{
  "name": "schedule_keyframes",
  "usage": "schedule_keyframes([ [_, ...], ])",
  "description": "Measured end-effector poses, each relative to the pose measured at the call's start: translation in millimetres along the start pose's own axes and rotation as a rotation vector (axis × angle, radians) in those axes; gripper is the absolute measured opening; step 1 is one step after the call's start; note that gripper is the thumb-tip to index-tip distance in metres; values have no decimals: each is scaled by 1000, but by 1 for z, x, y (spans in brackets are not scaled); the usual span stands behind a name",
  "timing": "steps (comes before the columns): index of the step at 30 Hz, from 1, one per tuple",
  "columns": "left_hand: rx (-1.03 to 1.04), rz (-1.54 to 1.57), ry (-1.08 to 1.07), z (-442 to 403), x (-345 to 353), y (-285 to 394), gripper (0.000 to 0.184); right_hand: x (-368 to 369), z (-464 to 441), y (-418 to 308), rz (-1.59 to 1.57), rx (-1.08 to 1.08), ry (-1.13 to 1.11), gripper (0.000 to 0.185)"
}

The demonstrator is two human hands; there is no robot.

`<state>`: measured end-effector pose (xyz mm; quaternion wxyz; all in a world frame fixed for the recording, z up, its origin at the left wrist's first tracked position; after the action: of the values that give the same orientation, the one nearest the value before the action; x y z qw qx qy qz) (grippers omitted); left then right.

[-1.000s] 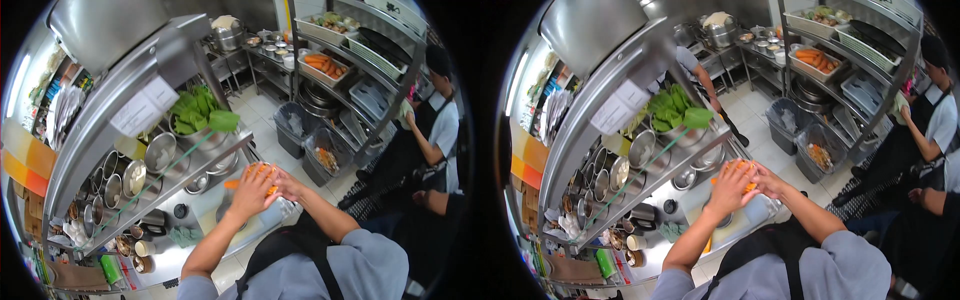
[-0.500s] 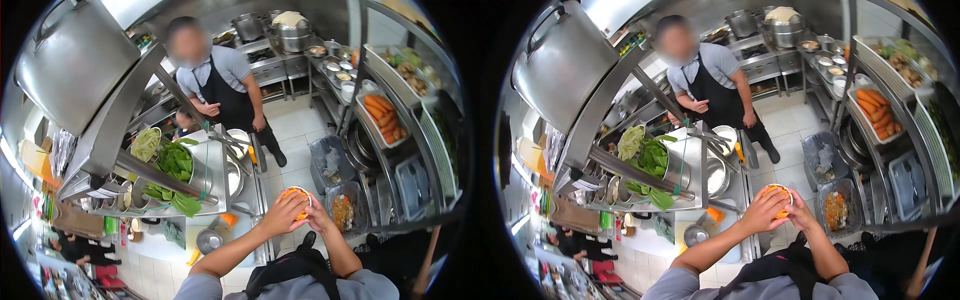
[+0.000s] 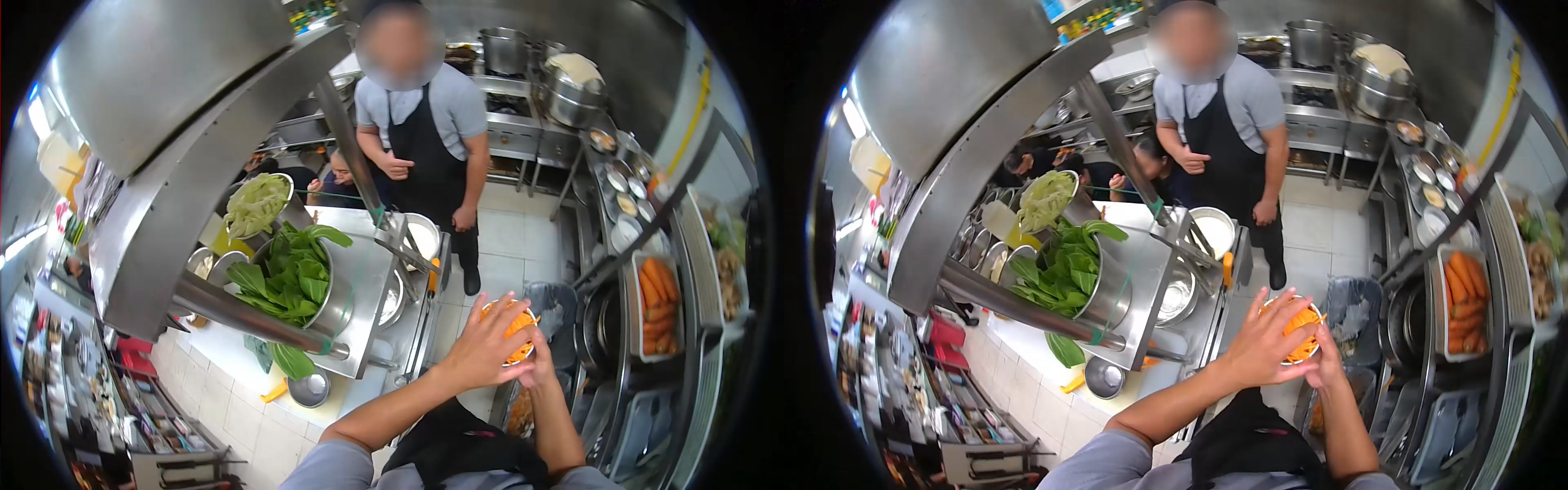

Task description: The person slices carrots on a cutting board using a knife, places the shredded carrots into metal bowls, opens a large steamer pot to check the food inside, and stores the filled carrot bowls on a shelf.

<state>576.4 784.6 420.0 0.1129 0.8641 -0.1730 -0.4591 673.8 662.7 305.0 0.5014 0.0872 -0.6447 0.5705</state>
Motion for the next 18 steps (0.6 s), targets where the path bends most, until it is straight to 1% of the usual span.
schedule_keyframes([
  [1,-18,-17,15,-7,-4,-2,67,3,-7,-5,5,2,-11,63],
  [3,-150,-113,-45,-18,-5,-9,75,5,-23,-13,64,22,-7,62],
  [4,-162,-123,-42,-19,-1,-14,75,3,-29,-14,115,25,18,61],
  [6,-208,-89,-103,-26,10,-26,79,-4,-47,-20,124,48,-13,60],
  [8,-233,-79,-82,-37,10,-36,79,-9,-60,-25,127,126,-29,70],
  [9,-259,-60,-72,-40,11,-40,79,-12,-65,-27,129,140,-29,70],
  [11,-301,-89,-63,-50,8,-47,79,-13,-81,-34,99,191,-132,78],
  [12,-332,-115,-60,-56,7,-50,79,-13,-90,-40,108,213,-138,78],
  [14,-402,-120,-60,-68,3,-59,79,-2,-111,-54,113,275,-194,86],
  [15,-450,-124,-67,-73,0,-66,80,3,-127,-66,114,299,-207,86],
  [17,-508,-155,-67,-81,-5,-81,81,14,-171,-84,156,464,-343,69],
  [18,-543,-178,-67,-84,-6,-90,83,17,-202,-88,158,494,-364,69],
])
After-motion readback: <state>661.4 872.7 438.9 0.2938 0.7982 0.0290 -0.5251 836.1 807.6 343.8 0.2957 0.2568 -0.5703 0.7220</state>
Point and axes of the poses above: each hand's wrist, its own z-axis away from the middle knuckle, its own x-axis out of the palm, y = z × x, the point moved 3 cm from there along -z, towards the middle knuckle, and after that the axes turned 2 degrees about y, right-handed, at the moved point
